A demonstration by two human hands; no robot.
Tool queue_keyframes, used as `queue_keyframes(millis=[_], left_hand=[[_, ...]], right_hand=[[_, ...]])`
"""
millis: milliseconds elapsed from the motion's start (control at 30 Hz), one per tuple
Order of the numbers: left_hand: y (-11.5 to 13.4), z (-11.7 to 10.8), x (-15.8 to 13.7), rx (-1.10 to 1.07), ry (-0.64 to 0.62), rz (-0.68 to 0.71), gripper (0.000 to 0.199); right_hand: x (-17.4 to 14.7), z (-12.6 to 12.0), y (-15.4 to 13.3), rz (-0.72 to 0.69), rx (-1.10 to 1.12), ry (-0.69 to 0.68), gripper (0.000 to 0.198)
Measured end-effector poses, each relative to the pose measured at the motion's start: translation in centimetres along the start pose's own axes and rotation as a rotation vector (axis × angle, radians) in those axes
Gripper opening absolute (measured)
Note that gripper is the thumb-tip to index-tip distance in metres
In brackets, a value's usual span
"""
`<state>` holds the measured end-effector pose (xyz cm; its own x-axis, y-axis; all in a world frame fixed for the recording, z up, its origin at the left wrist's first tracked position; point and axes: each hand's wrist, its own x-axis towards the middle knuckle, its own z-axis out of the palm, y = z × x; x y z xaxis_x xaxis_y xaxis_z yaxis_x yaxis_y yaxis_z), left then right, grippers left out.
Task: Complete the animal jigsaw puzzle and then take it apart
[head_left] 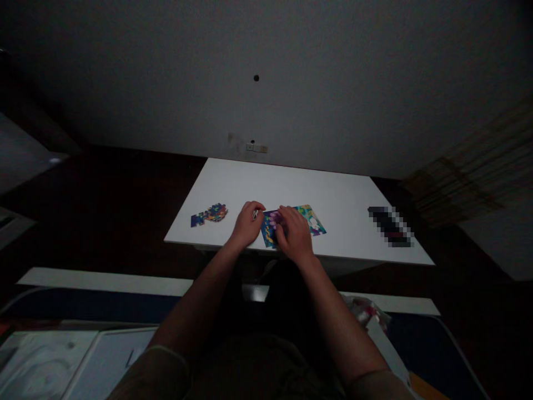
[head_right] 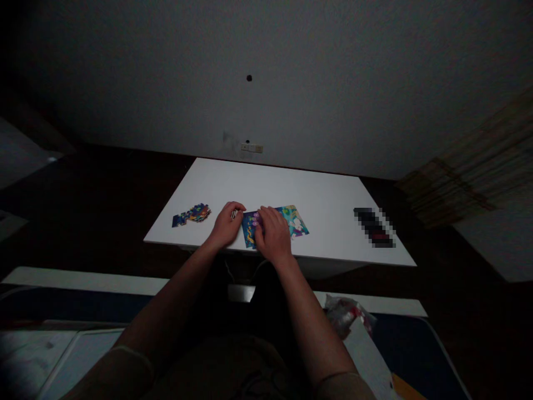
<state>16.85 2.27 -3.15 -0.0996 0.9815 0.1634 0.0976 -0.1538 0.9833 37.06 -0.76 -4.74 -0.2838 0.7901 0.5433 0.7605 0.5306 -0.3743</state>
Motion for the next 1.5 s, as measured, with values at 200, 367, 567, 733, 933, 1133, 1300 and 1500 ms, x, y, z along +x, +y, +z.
queue_keyframes(millis=[200,367,567,733,933,1133,1300,1500], left_hand=[[0.7,-1.5,1.7,1.161,-0.197,0.242,0.026],[0.6,-0.9,3.3,1.288,-0.205,0.255,0.034],[1.4,-0.8,1.7,1.075,-0.082,0.460,0.038],[1.4,0.0,-2.1,0.595,-0.355,0.460,0.033],[0.5,0.5,-5.1,0.483,-0.534,0.313,0.056],[0.0,1.3,-6.3,0.691,-0.607,0.371,0.051],[0.9,2.2,-6.7,0.884,-0.642,0.442,0.054],[2.1,2.7,-6.1,1.091,-0.682,0.557,0.049]], right_hand=[[-2.2,0.3,-0.6,-0.064,0.002,-0.191,0.066],[-4.2,0.9,-1.6,-0.063,-0.066,-0.310,0.077],[-6.0,0.1,-0.3,-0.039,-0.029,-0.282,0.057],[-6.1,-0.2,0.3,0.031,0.043,-0.193,0.045],[-5.8,-1.4,1.4,0.168,0.129,-0.102,0.039],[-5.8,-3.2,3.2,0.246,0.177,-0.039,0.033],[-5.3,-4.1,4.8,0.221,0.199,-0.010,0.038],[-6.9,-4.3,4.4,0.121,0.121,-0.084,0.048]])
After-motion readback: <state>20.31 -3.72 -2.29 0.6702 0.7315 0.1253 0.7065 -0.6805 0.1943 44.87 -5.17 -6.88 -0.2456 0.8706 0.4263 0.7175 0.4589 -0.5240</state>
